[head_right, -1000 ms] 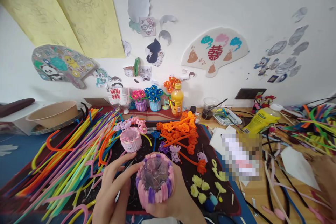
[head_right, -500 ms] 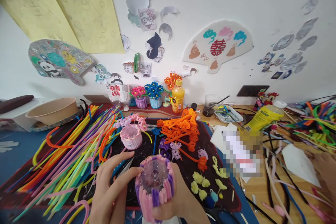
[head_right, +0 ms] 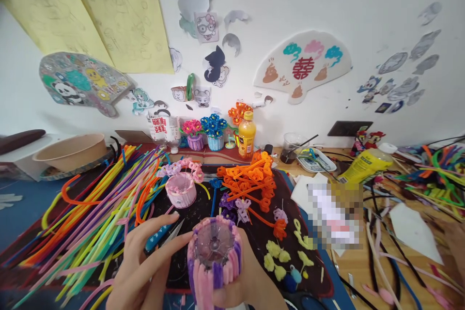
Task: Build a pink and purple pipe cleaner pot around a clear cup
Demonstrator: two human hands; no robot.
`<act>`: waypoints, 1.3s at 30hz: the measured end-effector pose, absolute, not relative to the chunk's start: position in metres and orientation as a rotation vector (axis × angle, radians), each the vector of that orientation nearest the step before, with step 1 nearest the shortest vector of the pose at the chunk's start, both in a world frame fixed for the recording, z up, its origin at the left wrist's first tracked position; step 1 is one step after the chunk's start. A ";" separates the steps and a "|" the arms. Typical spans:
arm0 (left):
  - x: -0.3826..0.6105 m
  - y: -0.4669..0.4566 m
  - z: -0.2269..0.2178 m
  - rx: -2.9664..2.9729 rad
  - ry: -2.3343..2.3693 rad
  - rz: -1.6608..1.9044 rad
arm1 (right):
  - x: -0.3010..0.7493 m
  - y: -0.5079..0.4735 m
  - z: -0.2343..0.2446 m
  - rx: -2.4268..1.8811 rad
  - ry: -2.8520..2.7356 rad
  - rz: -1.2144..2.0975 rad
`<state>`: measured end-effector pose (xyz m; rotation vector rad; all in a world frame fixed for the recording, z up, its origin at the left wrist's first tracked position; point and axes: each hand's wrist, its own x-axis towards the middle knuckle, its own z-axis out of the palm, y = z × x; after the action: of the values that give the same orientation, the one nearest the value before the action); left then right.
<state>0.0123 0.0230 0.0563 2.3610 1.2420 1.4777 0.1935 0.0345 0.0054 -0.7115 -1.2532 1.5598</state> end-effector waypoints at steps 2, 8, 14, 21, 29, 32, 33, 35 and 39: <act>0.013 0.022 0.056 2.344 1.255 1.510 | 0.196 0.034 0.002 -0.617 -1.203 1.539; 0.007 0.025 0.059 2.591 1.186 1.444 | 0.199 0.036 0.006 -0.489 -1.116 1.684; 0.006 0.028 0.057 2.705 1.170 1.417 | 0.199 0.039 0.005 -0.486 -1.063 1.753; 0.003 0.029 0.052 2.685 1.157 1.412 | 0.196 0.043 0.007 -0.441 -1.145 1.792; -0.001 0.026 0.050 2.301 1.325 1.411 | 0.199 0.035 -0.007 -0.652 -1.002 1.658; 0.001 0.025 0.049 2.279 1.333 1.413 | 0.201 0.035 -0.001 -0.656 -1.022 1.678; 0.002 0.026 0.048 2.246 1.322 1.414 | 0.201 0.035 0.002 -0.638 -1.032 1.715; 0.006 0.027 0.047 2.115 1.293 1.421 | 0.201 0.036 0.006 -0.605 -1.058 1.781; 0.011 0.029 0.044 1.840 1.332 1.433 | 0.200 0.036 0.008 -0.625 -1.138 1.757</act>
<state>0.0109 0.0287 0.0440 1.8398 1.3322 1.4329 0.2002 0.0359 0.0078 -0.6249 -1.1378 1.7566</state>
